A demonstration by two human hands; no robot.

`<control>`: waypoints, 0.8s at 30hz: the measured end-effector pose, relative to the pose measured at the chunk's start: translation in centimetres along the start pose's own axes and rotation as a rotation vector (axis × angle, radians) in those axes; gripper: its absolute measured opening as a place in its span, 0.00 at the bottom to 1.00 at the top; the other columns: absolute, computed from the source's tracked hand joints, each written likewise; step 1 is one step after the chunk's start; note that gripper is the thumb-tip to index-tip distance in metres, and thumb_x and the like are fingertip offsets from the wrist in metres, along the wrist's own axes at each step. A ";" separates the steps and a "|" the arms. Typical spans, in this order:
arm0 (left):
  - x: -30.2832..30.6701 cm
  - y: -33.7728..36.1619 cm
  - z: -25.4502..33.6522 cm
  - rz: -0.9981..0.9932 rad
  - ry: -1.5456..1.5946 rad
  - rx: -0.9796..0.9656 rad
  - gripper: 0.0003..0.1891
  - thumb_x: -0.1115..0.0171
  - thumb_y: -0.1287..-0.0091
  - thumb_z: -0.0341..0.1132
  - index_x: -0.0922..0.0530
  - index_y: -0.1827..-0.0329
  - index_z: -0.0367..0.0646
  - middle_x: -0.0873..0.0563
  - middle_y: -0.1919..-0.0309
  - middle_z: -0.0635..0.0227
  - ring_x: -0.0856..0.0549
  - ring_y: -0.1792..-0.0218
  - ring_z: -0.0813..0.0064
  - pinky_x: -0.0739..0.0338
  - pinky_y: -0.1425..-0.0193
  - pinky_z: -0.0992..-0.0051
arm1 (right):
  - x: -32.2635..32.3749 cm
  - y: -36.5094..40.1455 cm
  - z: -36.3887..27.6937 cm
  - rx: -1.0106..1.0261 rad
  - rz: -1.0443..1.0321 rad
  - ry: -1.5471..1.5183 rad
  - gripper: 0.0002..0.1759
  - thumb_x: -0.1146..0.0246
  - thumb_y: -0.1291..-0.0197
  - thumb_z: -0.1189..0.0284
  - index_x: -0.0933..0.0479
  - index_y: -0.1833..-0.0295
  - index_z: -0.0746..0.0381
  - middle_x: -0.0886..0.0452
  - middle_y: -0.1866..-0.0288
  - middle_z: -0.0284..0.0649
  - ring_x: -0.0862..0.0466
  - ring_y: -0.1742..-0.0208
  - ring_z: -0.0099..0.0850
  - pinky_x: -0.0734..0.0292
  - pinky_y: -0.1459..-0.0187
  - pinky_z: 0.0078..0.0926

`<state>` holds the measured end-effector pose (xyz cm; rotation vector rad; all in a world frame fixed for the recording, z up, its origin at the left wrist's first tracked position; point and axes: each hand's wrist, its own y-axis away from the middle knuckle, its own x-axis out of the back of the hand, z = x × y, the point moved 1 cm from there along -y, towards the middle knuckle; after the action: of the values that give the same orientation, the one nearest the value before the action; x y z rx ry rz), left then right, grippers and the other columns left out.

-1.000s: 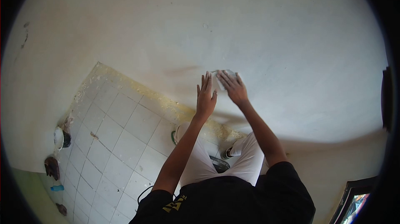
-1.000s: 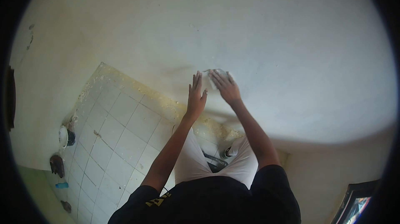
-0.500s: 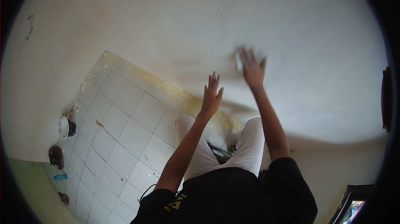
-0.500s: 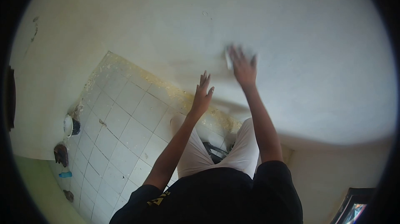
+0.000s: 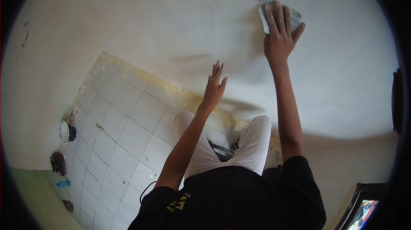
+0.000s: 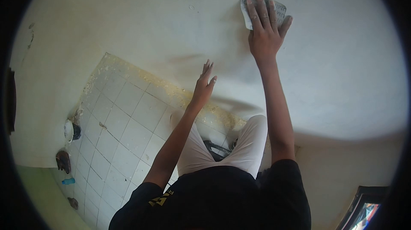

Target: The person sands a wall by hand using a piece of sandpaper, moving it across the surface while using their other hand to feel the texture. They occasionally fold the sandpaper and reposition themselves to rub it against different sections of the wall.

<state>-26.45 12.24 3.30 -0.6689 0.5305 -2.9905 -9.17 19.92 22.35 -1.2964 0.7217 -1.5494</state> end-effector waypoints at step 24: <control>-3.7 -2.9 0.7 0.001 -0.225 -0.074 0.33 0.47 0.27 0.30 0.47 0.20 0.44 0.54 0.18 0.60 0.55 0.19 0.49 0.52 0.22 0.42 | -5.0 12.3 1.4 -0.058 -0.103 0.039 0.38 0.43 0.43 0.77 0.32 0.26 0.35 0.27 0.27 0.20 0.28 0.28 0.25 0.77 0.23 0.60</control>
<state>-22.65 15.19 3.31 -0.9940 0.6279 -2.8547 -4.38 20.16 9.90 -1.3682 0.7390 -1.6509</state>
